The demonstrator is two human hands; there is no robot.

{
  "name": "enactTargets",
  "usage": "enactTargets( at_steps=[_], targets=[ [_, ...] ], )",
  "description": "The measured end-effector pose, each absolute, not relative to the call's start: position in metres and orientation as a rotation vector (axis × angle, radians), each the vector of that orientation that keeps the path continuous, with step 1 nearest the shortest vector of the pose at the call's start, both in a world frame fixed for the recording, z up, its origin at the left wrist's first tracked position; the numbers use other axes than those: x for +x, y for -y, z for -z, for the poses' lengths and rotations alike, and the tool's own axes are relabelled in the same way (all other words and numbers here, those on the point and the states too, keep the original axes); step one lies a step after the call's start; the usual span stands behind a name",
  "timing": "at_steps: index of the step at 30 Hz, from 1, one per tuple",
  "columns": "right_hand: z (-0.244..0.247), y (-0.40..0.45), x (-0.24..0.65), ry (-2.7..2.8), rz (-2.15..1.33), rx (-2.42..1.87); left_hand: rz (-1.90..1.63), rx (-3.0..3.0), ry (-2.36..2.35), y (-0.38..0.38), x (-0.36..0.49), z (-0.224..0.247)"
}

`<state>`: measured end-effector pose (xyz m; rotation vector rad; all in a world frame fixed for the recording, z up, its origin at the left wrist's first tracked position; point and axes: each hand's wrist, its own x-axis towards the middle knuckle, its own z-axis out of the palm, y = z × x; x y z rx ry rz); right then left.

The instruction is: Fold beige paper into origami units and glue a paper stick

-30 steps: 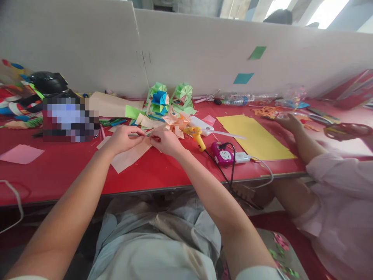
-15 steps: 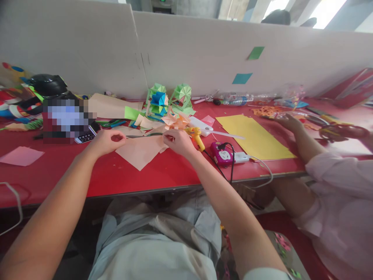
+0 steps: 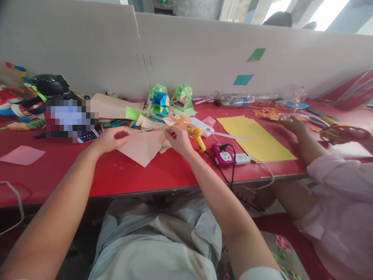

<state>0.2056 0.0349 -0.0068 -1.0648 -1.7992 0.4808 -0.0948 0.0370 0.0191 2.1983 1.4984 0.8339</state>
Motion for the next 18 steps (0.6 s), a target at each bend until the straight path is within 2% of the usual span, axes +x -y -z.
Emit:
enactTargets(
  at_steps=[10,18],
  targets=[
    [0.007,-0.044,0.183,1.893,-0.595,-0.974,-0.751,2.274,-1.29,-0.047,-0.032,-0.022],
    [0.019,-0.042,0.19,1.821,-0.59,-1.076,-0.776,2.296,-1.538,-0.048,-0.039,-0.01]
  ],
)
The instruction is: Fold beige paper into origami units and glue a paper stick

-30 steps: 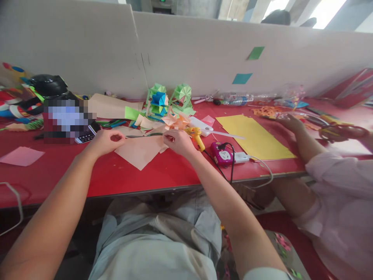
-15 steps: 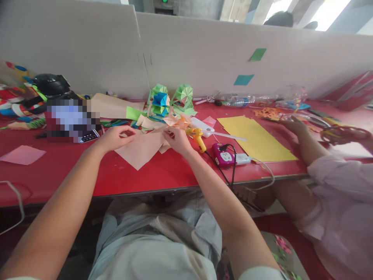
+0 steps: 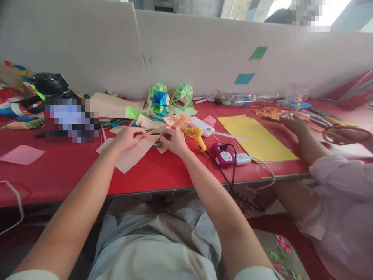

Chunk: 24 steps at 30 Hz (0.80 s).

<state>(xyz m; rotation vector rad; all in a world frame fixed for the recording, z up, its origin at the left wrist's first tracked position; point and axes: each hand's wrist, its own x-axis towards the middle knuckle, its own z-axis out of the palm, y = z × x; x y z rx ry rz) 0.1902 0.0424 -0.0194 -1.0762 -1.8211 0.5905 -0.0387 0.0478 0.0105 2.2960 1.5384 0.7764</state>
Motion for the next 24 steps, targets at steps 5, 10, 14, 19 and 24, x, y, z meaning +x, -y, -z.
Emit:
enactTargets(
  at_steps=[5,10,14,19,24],
  targets=[
    [0.021,-0.04,0.194,1.747,-0.616,-1.073,-0.872,2.283,-1.552,-0.046,-0.047,-0.005],
    [0.019,-0.037,0.192,1.644,-0.744,-1.035,-1.011,2.221,-1.456,-0.048,-0.045,-0.001],
    [0.021,-0.031,0.178,1.728,-0.965,-0.957,-1.209,2.167,-1.348,-0.045,-0.035,-0.006],
    [0.022,-0.027,0.166,1.81,-1.091,-0.82,-1.465,2.038,-1.327,-0.04,-0.027,-0.014],
    [0.014,-0.026,0.173,1.532,-1.131,-0.86,-1.427,1.909,-1.263,-0.04,-0.039,-0.014]
  ],
)
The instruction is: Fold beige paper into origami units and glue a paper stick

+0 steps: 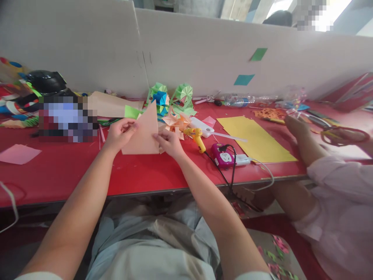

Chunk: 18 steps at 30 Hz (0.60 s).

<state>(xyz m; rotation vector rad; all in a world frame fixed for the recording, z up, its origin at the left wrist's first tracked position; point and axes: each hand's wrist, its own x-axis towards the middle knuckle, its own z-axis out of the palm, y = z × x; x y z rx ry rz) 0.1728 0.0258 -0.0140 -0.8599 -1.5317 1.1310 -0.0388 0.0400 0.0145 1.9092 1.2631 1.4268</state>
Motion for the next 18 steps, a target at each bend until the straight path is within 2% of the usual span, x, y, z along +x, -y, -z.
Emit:
enactTargets(
  at_steps=[4,9,14,18],
  targets=[
    [0.008,-0.026,0.179,1.331,-1.199,-0.773,-1.38,1.982,-1.307,-0.036,-0.049,-0.019],
    [0.008,-0.029,0.181,1.222,-1.32,-0.769,-1.523,1.978,-1.225,-0.033,-0.048,-0.025],
    [0.012,-0.029,0.179,1.314,-1.141,-0.886,-1.652,1.403,-1.235,-0.041,-0.047,-0.02],
    [0.017,-0.03,0.178,1.337,-1.032,-0.886,-1.413,1.113,-1.062,-0.041,-0.044,-0.019]
  ],
)
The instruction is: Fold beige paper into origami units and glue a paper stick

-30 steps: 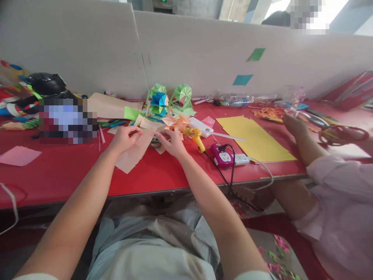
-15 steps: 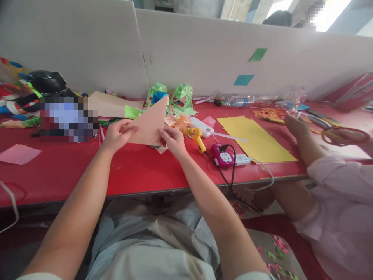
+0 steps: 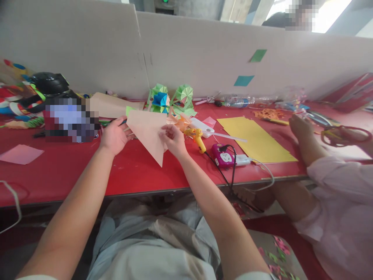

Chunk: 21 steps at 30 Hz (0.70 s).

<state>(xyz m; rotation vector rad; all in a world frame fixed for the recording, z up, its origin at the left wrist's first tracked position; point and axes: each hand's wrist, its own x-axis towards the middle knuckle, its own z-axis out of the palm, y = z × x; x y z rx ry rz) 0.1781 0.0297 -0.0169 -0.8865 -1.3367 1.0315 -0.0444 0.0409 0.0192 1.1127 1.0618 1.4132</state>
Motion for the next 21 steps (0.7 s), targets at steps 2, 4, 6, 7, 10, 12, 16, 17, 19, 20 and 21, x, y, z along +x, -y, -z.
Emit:
enactTargets(
  at_steps=[2,4,6,7,10,12,16,17,19,20,21],
  targets=[
    [0.019,-0.031,0.178,1.302,-1.073,-0.858,-1.348,1.166,-1.063,-0.037,-0.04,-0.019],
    [0.02,-0.032,0.178,1.248,-1.143,-0.846,-1.353,1.213,-1.103,-0.034,-0.035,-0.018],
    [0.019,-0.032,0.179,1.198,-1.225,-0.858,-1.381,1.219,-1.128,-0.033,-0.032,-0.016],
    [0.018,-0.032,0.18,1.188,-1.263,-0.866,-1.391,1.216,-1.123,-0.033,-0.032,-0.015],
    [0.016,-0.031,0.181,1.209,-1.305,-0.866,-1.381,1.224,-1.079,-0.034,-0.035,-0.014],
    [0.015,-0.03,0.181,1.226,-1.297,-0.855,-1.356,1.256,-1.059,-0.034,-0.039,-0.014],
    [0.013,-0.03,0.183,1.218,-1.319,-0.834,-1.331,1.312,-1.023,-0.032,-0.049,-0.016],
    [0.013,-0.03,0.183,1.209,-1.327,-0.842,-1.329,1.305,-1.014,-0.031,-0.051,-0.016],
    [0.013,-0.031,0.184,1.191,-1.333,-0.866,-1.321,1.278,-1.0,-0.031,-0.054,-0.017],
    [0.013,-0.032,0.185,1.187,-1.33,-0.873,-1.313,1.272,-0.99,-0.031,-0.055,-0.018],
    [0.013,-0.032,0.185,1.188,-1.323,-0.87,-1.304,1.273,-0.977,-0.031,-0.055,-0.018]
  ],
)
